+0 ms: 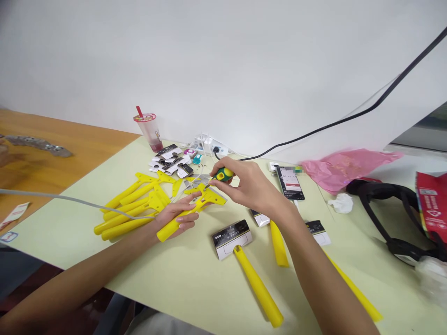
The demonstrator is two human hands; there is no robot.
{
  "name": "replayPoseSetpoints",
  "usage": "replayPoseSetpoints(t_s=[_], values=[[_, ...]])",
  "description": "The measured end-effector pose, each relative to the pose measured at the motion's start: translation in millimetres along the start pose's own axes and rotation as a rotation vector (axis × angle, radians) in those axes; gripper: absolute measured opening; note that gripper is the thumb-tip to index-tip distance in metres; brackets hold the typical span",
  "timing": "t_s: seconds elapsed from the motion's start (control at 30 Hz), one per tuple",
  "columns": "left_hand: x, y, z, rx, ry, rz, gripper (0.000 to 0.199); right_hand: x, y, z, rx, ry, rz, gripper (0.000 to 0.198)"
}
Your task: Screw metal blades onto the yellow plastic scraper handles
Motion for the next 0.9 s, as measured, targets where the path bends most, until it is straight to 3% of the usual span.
replayPoseSetpoints(t_s=[0.17, 0.47, 0.9], values=[[0.2, -1.0, 2.4, -0.006, -0.002, 0.008, 0.057, 2.1, -1.6, -0.2, 0.03, -0.001, -0.004, 0.018], [-4.1, 1.9, -1.1, -0.007, 0.045, 0.022, 0.044, 3.9, -3.7, -3.6, 0.108, 0.014, 0.016, 0.017], [-7.5, 1.8, -1.1, 0.008, 0.112, 0.031, 0.046, 7.3, -4.3, -9.6, 0.165, 0.003, 0.056, 0.015]])
Point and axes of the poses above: each hand's wrist, its own y-axis towards the middle knuckle, its own z-axis out of the palm, x = y × z, the point moved 4 cm from there along y, towards the middle knuckle, and after that the axes turned 11 degrees about -x, right-handed, at the moved point
